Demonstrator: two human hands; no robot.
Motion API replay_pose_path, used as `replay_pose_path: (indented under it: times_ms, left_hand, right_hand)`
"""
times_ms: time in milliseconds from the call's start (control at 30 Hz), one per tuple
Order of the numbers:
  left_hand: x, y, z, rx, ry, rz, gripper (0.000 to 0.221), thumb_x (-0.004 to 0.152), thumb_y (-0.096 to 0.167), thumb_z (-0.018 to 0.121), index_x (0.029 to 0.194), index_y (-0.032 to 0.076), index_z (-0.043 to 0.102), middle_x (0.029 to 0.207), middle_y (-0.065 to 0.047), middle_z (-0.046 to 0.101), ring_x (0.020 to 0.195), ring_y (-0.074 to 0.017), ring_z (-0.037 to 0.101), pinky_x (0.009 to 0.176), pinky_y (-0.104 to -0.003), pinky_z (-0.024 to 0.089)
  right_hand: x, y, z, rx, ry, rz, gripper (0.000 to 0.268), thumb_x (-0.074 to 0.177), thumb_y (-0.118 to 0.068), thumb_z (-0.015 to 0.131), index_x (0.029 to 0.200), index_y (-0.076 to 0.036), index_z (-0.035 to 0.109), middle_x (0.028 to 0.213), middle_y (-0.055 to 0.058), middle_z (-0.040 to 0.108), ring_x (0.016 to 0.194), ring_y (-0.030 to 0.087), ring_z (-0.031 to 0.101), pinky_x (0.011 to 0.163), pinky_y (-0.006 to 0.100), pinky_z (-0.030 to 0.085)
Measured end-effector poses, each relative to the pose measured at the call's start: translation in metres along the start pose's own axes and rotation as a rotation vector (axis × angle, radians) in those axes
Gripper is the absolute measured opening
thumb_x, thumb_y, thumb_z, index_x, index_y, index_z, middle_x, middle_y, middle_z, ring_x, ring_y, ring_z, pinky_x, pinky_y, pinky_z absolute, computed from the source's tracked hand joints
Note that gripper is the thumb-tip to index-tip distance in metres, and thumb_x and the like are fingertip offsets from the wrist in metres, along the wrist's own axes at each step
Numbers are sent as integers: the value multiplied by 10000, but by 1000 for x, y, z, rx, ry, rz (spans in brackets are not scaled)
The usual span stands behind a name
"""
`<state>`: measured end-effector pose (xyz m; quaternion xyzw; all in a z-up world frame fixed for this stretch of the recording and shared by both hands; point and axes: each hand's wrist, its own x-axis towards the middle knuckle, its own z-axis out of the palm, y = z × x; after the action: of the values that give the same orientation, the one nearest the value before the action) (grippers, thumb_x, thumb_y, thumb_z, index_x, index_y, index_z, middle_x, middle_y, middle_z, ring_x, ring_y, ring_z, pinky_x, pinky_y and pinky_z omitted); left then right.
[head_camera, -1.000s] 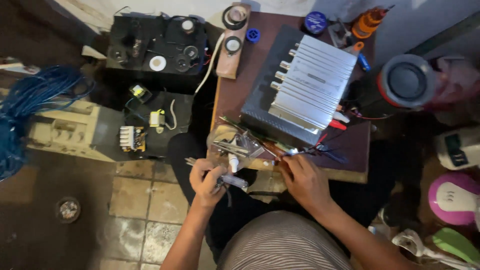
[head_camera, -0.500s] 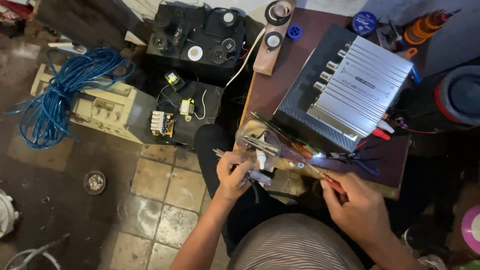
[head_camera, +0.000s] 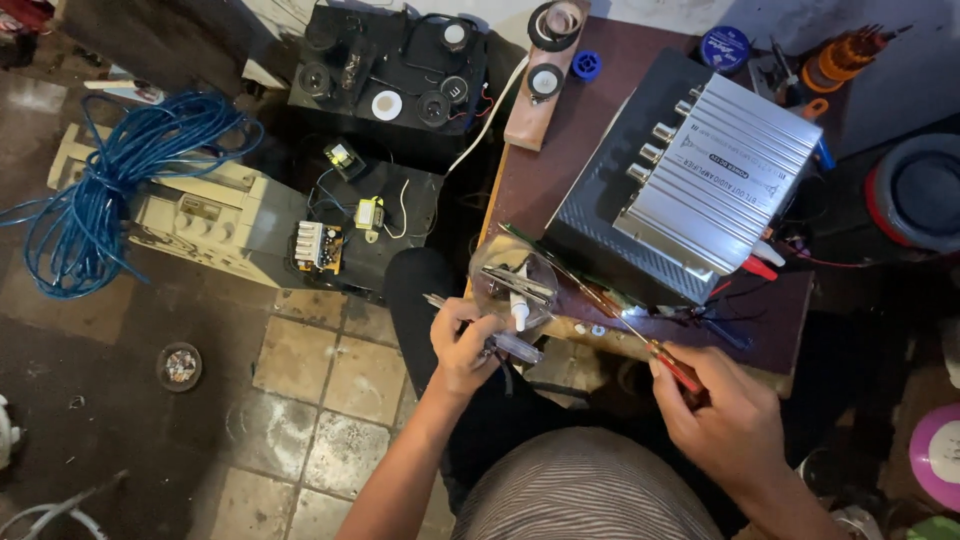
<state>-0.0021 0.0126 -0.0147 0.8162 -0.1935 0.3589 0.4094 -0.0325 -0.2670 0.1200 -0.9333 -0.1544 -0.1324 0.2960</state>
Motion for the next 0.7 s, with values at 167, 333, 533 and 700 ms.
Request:
replay_pose_path:
  times_ms: [167, 333, 533, 700]
  left_hand:
    - [10, 5, -3, -35, -20, -18, 213, 795, -60, 646, 961, 69, 677, 915, -61, 445, 766, -217, 489, 615, -347, 401]
    - [21, 12, -6, -78, -45, 27, 385, 692, -188, 489, 988, 16, 627, 944, -98, 496, 726, -247, 539, 615, -349, 421]
    - [26, 15, -8, -39, -54, -42, 333, 719, -122, 557, 923, 90, 713, 896, -44, 450, 768, -197, 517, 626, -327, 423]
    - [28, 16, -7, -3, -37, 0, 184, 886, -59, 629, 939, 93, 718, 886, -32, 439, 748, -194, 494, 621, -327, 408]
  right_hand:
    - [5, -32, -25, 147, 139, 40, 146, 880, 1, 758, 994, 88, 729, 932, 154, 751, 767, 196, 702, 771, 283, 562]
    - [6, -72, -48, 314, 171, 312, 119, 881, 64, 701, 988, 115, 691, 949, 221, 727, 810, 224, 712, 790, 280, 564]
    - [-2, -94, -41, 456, 250, 450, 156, 981, 9, 601, 1105, 101, 620, 1028, 259, 670, 878, 264, 748, 839, 281, 615]
    - [2, -58, -3, 363, 72, 101, 177, 876, -116, 721, 1052, -93, 714, 992, 72, 794, 810, 142, 782, 752, 227, 584]
